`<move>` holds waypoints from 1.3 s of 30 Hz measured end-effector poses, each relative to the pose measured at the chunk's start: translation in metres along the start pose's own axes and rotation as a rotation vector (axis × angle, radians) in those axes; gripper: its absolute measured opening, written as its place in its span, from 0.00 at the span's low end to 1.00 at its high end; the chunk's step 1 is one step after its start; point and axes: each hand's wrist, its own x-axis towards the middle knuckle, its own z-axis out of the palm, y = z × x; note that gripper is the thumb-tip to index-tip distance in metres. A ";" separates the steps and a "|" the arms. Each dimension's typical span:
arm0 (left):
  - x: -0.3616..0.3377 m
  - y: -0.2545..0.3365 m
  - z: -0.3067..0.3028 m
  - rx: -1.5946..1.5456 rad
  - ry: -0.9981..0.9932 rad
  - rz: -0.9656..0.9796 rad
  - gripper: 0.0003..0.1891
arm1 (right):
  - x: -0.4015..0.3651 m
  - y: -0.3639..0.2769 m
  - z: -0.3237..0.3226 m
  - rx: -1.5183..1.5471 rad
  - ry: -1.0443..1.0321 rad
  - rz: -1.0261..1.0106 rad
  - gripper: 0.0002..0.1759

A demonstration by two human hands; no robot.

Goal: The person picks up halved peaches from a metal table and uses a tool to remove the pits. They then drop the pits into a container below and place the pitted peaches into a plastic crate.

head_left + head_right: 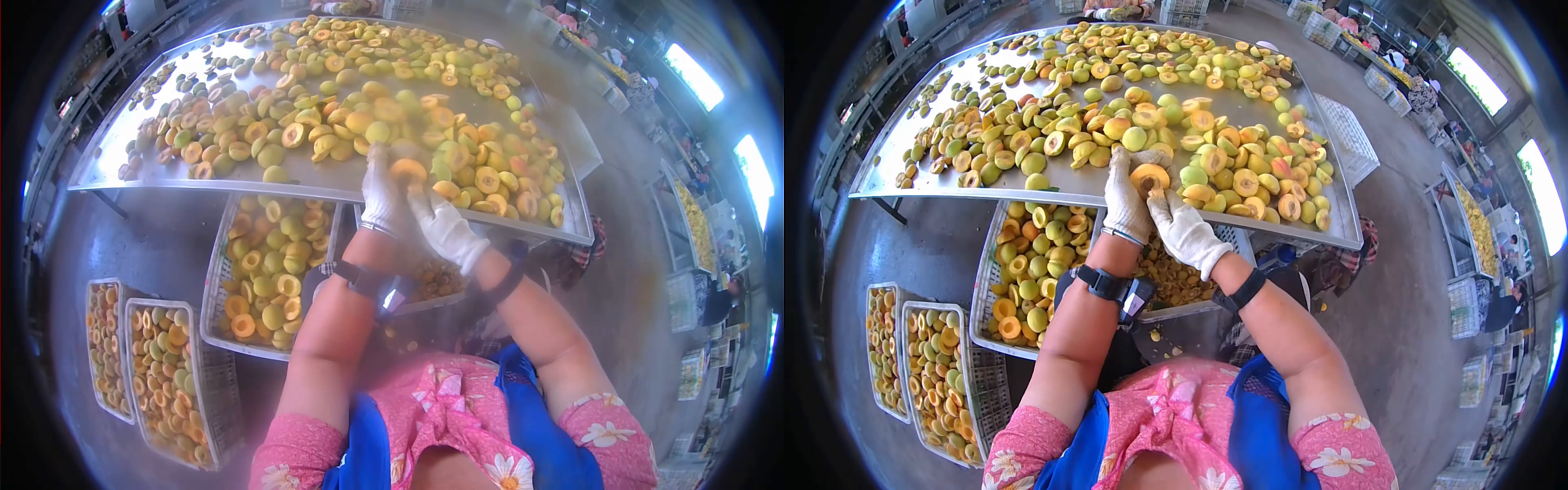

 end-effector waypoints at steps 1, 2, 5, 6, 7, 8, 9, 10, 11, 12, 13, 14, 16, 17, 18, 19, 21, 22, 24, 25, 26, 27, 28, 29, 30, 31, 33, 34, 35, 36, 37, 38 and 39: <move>-0.007 0.002 0.004 0.032 0.004 0.006 0.28 | -0.002 0.011 0.005 0.002 0.005 -0.006 0.18; -0.004 -0.003 0.002 0.105 -0.008 0.114 0.28 | 0.000 0.031 0.014 -0.038 0.119 -0.236 0.18; 0.000 -0.007 -0.003 0.433 -0.040 0.401 0.27 | -0.007 -0.002 -0.006 0.317 -0.078 0.215 0.25; -0.003 -0.002 -0.001 0.341 -0.061 0.287 0.27 | -0.007 0.006 -0.005 0.217 -0.091 0.132 0.25; -0.001 0.000 -0.003 0.312 -0.098 0.261 0.26 | -0.009 0.017 -0.005 0.115 -0.101 0.048 0.26; 0.005 -0.004 -0.004 0.183 -0.085 0.173 0.25 | -0.012 0.021 -0.009 0.145 -0.160 0.029 0.25; 0.007 -0.002 -0.001 0.053 -0.074 0.083 0.25 | -0.009 0.012 -0.015 0.173 -0.223 0.012 0.27; 0.007 0.002 -0.004 0.084 -0.212 0.047 0.25 | -0.008 -0.009 -0.026 0.396 -0.274 0.284 0.27; 0.007 -0.002 -0.003 0.086 -0.184 0.039 0.25 | -0.008 -0.005 -0.027 0.389 -0.278 0.278 0.27; 0.012 -0.007 -0.006 0.410 -0.185 0.240 0.25 | -0.008 0.008 -0.026 0.456 -0.259 0.260 0.26; 0.005 -0.003 0.000 0.736 -0.180 0.440 0.24 | -0.007 0.022 -0.022 0.525 -0.237 0.243 0.26; -0.008 0.001 0.000 0.951 -0.203 0.552 0.22 | -0.005 0.038 -0.014 0.487 -0.173 0.111 0.27; -0.009 -0.020 0.001 0.978 -0.144 0.703 0.19 | -0.010 0.053 -0.002 0.445 -0.074 0.054 0.27; -0.006 -0.026 0.000 0.869 -0.118 0.646 0.19 | -0.009 0.058 0.002 0.407 0.022 0.005 0.27; -0.005 -0.028 -0.002 0.835 -0.094 0.579 0.19 | -0.018 0.024 -0.009 0.637 -0.042 0.125 0.27; -0.006 -0.027 -0.003 0.836 -0.088 0.577 0.19 | -0.021 0.023 -0.009 0.638 -0.047 0.128 0.27; -0.009 -0.018 0.004 0.139 -0.132 -0.024 0.18 | -0.023 0.022 -0.012 0.550 -0.030 0.208 0.25; -0.019 -0.005 0.013 0.039 -0.122 -0.202 0.18 | -0.021 0.026 -0.015 0.552 -0.028 0.204 0.25; -0.017 -0.006 0.013 0.011 -0.147 -0.191 0.18 | -0.014 0.037 -0.019 0.664 -0.174 0.304 0.24; -0.015 -0.007 0.012 -0.019 -0.171 -0.182 0.18 | -0.013 0.039 -0.021 0.662 -0.178 0.300 0.24; -0.010 -0.010 0.009 0.098 -0.196 -0.116 0.18 | -0.013 0.040 -0.022 0.685 -0.162 0.278 0.23; -0.011 -0.011 0.006 0.339 -0.379 0.135 0.19 | -0.015 0.041 -0.024 0.708 -0.149 0.258 0.23; -0.010 -0.012 0.005 0.521 -0.379 0.252 0.20 | -0.016 0.042 -0.027 0.695 -0.152 0.260 0.25; -0.011 -0.015 0.005 0.706 -0.375 0.367 0.21 | -0.018 0.053 -0.026 0.696 -0.156 0.256 0.25; -0.021 -0.019 0.011 0.646 -0.361 0.331 0.21 | -0.018 0.069 -0.020 0.700 -0.124 0.223 0.26; -0.018 -0.027 0.007 0.683 -0.349 0.345 0.20 | -0.019 0.073 -0.017 0.707 -0.091 0.187 0.27; -0.013 -0.035 0.005 0.605 -0.299 0.343 0.20 | -0.027 0.073 -0.015 0.721 -0.102 0.241 0.29; -0.012 -0.035 0.005 0.615 -0.293 0.352 0.20 | -0.029 0.071 -0.013 0.701 -0.099 0.245 0.29; -0.011 -0.035 0.006 0.535 -0.229 0.218 0.20 | -0.032 0.068 -0.014 0.679 -0.092 0.250 0.29; -0.011 -0.036 0.006 0.453 -0.167 0.081 0.20 | -0.037 0.058 -0.019 0.639 -0.106 0.219 0.27; -0.011 -0.037 0.005 0.461 -0.168 0.084 0.20 | -0.039 0.055 -0.018 0.647 -0.104 0.215 0.27; -0.009 -0.035 0.003 0.326 -0.169 -0.034 0.20 | -0.040 0.054 -0.017 0.673 -0.126 0.215 0.22; -0.006 -0.032 0.002 0.193 -0.175 -0.146 0.20 | -0.038 0.051 -0.019 0.699 -0.144 0.206 0.19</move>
